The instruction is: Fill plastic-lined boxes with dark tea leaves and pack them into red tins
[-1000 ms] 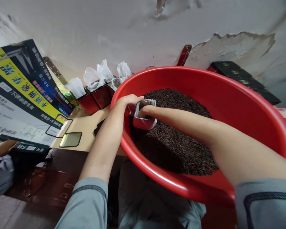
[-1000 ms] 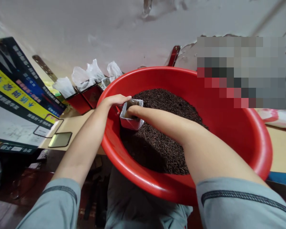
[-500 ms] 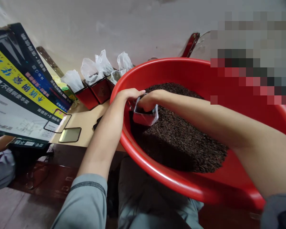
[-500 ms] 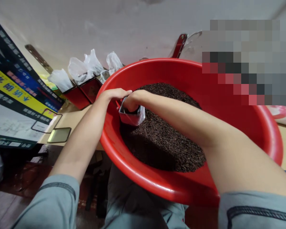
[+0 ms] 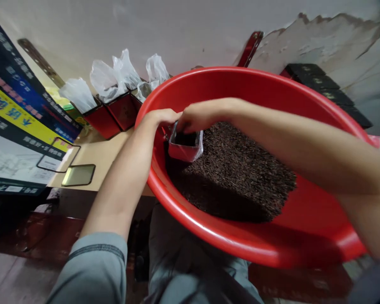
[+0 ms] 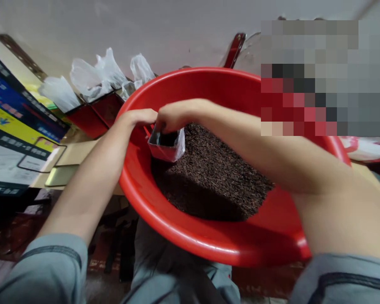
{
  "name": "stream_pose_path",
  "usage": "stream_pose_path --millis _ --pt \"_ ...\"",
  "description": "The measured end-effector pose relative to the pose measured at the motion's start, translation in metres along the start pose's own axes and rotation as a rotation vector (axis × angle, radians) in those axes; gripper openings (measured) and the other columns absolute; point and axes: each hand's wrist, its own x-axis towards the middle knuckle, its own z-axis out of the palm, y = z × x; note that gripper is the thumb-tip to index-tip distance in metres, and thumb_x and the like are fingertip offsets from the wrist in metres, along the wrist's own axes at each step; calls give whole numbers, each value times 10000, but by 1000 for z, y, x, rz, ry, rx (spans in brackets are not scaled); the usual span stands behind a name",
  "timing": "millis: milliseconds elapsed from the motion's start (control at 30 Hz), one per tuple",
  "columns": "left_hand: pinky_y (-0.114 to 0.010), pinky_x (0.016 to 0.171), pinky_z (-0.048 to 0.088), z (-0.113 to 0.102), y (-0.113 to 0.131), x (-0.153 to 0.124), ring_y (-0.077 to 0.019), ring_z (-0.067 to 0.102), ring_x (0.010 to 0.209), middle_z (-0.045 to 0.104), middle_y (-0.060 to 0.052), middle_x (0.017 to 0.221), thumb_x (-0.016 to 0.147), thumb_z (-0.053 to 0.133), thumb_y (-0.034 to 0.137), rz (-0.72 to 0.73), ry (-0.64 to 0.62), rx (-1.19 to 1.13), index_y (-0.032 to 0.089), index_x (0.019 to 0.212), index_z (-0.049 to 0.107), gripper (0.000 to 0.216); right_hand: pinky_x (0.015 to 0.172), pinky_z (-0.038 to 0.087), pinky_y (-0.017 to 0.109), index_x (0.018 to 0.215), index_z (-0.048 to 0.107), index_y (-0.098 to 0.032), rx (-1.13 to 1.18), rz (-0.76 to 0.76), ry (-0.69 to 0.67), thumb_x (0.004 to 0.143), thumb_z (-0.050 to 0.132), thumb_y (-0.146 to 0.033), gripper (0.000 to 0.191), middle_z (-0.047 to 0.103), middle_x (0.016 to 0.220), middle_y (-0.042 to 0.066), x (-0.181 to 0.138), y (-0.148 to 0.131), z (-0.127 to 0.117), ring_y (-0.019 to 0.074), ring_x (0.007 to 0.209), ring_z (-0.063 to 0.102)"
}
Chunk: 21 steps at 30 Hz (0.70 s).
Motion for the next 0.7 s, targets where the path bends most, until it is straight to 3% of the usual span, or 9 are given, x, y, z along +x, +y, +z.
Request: stream_pose_path --millis 67,167,200,267,333,433,533,700 --pt "-305 767 531 0 0 0 -265 737 938 745 -106 947 1030 424 591 -12 -23 -36 148 1132 751 560 885 556 369 1062 766 -164 5 -30 -80 955 621 -350 259 735 943 -5 -21 4 -38 179 925 710" --pt "-308 751 528 -1 3 -5 -279 731 947 747 -115 956 1044 403 581 -36 -19 -56 143 1146 733 558 896 574 387 1119 729 -127 -56 74 254 988 536 -295 287 747 991 63 -54 23 -62 188 891 717" --pt "-307 749 528 -2 4 -7 -278 730 947 751 -119 965 1049 388 577 -42 -22 -57 140 1149 728 564 938 569 410 1139 726 -120 -117 131 332 985 531 -289 301 746 1052 94 -63 35 -59 219 965 716" --pt "-300 759 528 -4 6 -10 -271 727 963 759 -116 984 1052 384 569 -37 -15 -29 143 1154 727 556 1061 520 477 1271 695 -118 -214 288 308 977 560 -352 400 694 1262 157 -75 65 -38 300 1195 657" --pt "-291 785 528 -5 7 -13 -266 721 998 768 -108 1003 1046 417 556 -16 28 30 154 1153 734 523 1167 437 505 1521 502 -92 -175 470 217 1006 515 -469 639 500 1530 230 -76 97 -11 340 1425 498" --pt "-281 797 530 -6 8 -14 -262 722 1009 777 -108 1007 1042 429 549 -1 56 70 156 1132 748 514 1195 351 633 1642 323 -200 -96 552 187 1040 345 -594 720 239 1703 180 -60 126 20 361 1564 277" --pt "-279 744 542 -5 9 -15 -252 740 927 777 -126 1035 1051 398 554 -36 15 10 140 1141 736 542 1146 259 792 1645 317 -300 -86 516 150 1016 306 -674 731 172 1733 126 -37 128 32 434 1578 174" --pt "-274 654 549 -5 9 -13 -233 746 830 768 -137 1089 1051 398 557 -56 -41 -66 149 1142 722 529 1074 262 854 1612 375 -375 -228 429 -86 869 592 -731 851 221 1710 130 -12 111 38 551 1532 134"
